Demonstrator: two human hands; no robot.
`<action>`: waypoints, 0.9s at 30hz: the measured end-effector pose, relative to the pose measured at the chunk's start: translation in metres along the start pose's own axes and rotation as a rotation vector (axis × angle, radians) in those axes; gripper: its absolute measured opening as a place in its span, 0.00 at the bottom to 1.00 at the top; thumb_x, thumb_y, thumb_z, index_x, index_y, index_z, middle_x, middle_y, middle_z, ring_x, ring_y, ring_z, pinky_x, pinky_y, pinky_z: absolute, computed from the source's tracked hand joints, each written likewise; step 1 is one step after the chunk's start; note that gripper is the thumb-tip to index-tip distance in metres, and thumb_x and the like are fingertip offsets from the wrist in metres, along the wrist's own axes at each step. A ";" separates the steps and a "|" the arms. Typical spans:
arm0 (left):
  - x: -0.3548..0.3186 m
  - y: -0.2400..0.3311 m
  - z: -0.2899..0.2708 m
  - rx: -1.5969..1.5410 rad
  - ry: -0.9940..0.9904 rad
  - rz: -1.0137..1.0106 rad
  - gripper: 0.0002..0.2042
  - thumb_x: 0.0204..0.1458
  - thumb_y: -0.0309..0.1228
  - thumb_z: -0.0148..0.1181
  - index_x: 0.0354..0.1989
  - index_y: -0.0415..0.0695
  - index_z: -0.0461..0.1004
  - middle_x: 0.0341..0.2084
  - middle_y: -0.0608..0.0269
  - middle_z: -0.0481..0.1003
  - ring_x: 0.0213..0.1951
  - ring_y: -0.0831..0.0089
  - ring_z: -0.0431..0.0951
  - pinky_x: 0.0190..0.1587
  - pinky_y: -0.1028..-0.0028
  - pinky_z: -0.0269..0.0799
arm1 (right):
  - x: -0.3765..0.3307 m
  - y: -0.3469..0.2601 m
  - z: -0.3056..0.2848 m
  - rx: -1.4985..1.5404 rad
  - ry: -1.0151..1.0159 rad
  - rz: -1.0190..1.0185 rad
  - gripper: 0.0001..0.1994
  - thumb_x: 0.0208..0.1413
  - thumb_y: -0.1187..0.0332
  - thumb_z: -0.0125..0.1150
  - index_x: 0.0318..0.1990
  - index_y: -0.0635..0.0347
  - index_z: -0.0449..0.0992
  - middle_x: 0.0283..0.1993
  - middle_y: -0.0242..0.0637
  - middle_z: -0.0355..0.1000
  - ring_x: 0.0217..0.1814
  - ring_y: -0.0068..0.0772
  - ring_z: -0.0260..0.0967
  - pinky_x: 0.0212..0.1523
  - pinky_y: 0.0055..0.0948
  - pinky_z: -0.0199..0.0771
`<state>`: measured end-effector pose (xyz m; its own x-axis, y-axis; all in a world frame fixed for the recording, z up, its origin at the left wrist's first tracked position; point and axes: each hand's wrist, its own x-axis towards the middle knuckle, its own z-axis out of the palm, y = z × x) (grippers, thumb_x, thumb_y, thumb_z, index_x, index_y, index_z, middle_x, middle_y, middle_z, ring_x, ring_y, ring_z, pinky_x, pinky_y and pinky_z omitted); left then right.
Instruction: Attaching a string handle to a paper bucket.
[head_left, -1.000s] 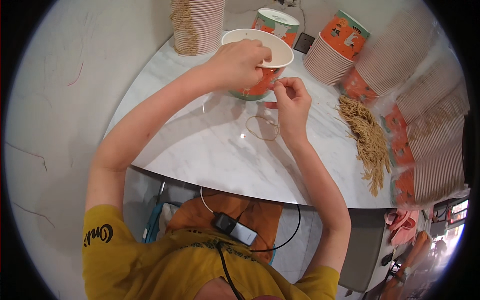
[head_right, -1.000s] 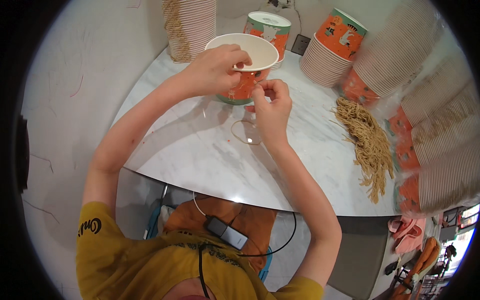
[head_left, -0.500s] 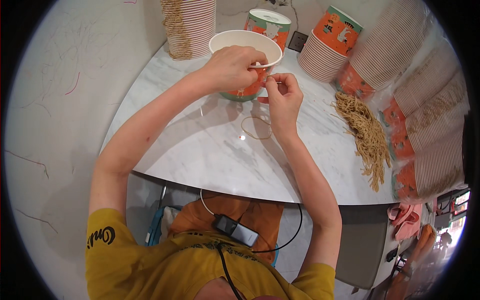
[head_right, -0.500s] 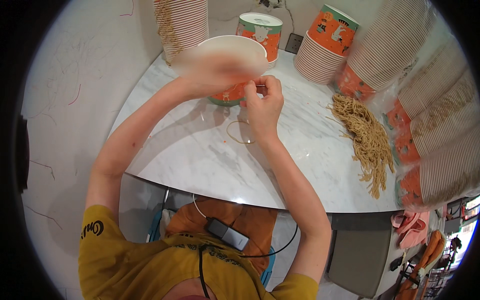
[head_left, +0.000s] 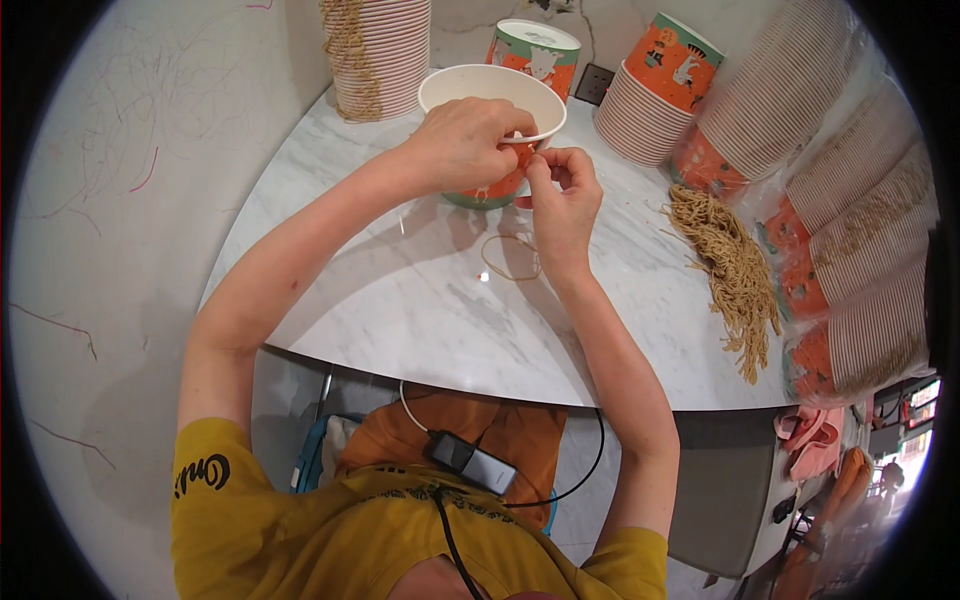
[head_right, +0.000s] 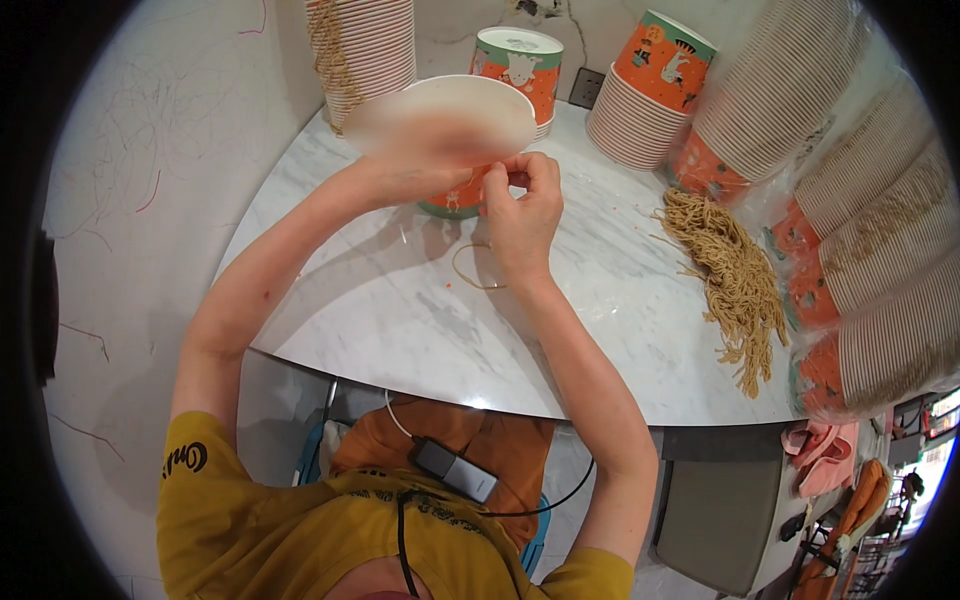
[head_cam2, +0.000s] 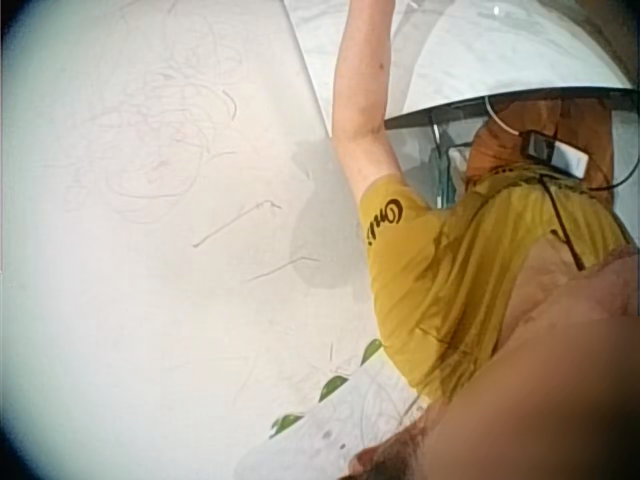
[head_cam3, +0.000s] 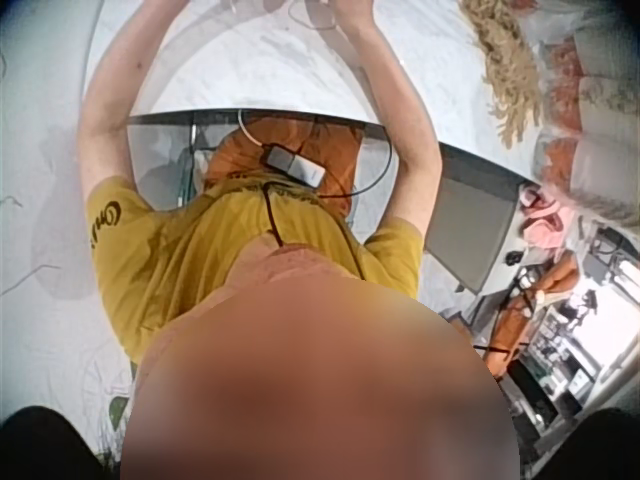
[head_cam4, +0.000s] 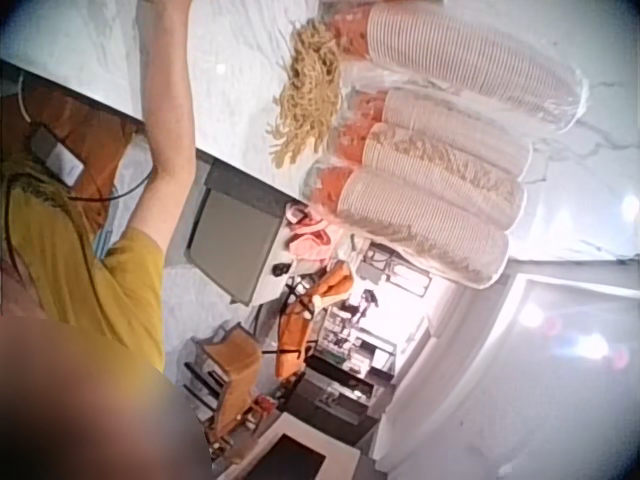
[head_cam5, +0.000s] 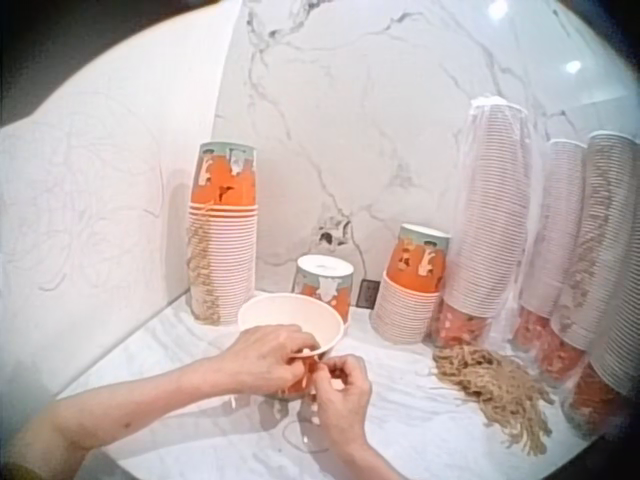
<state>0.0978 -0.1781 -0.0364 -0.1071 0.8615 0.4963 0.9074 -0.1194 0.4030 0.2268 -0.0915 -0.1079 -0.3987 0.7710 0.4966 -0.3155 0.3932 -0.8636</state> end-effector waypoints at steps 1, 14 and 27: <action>0.000 -0.001 0.000 0.001 0.000 0.001 0.16 0.43 0.25 0.52 0.41 0.38 0.80 0.28 0.52 0.79 0.29 0.60 0.78 0.33 0.65 0.72 | 0.000 0.000 0.000 -0.002 0.000 -0.004 0.04 0.57 0.76 0.60 0.34 0.68 0.72 0.41 0.37 0.67 0.38 0.25 0.72 0.25 0.24 0.78; 0.007 0.001 -0.014 -0.157 -0.151 -0.064 0.15 0.51 0.30 0.54 0.44 0.38 0.80 0.29 0.58 0.79 0.30 0.68 0.78 0.36 0.69 0.72 | 0.002 0.003 0.000 -0.046 0.002 -0.025 0.04 0.55 0.76 0.61 0.33 0.66 0.72 0.37 0.37 0.69 0.34 0.26 0.70 0.33 0.28 0.72; 0.043 -0.017 -0.028 -0.394 -0.565 -0.281 0.05 0.52 0.29 0.61 0.30 0.42 0.80 0.23 0.74 0.75 0.28 0.85 0.71 0.32 0.79 0.67 | -0.002 -0.019 0.001 -0.039 -0.025 0.104 0.06 0.55 0.74 0.61 0.31 0.67 0.72 0.26 0.33 0.73 0.26 0.19 0.68 0.29 0.22 0.69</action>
<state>0.0667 -0.1527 -0.0002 0.0086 0.9955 -0.0943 0.6524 0.0659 0.7550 0.2323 -0.1010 -0.0922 -0.4487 0.7961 0.4061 -0.2380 0.3316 -0.9129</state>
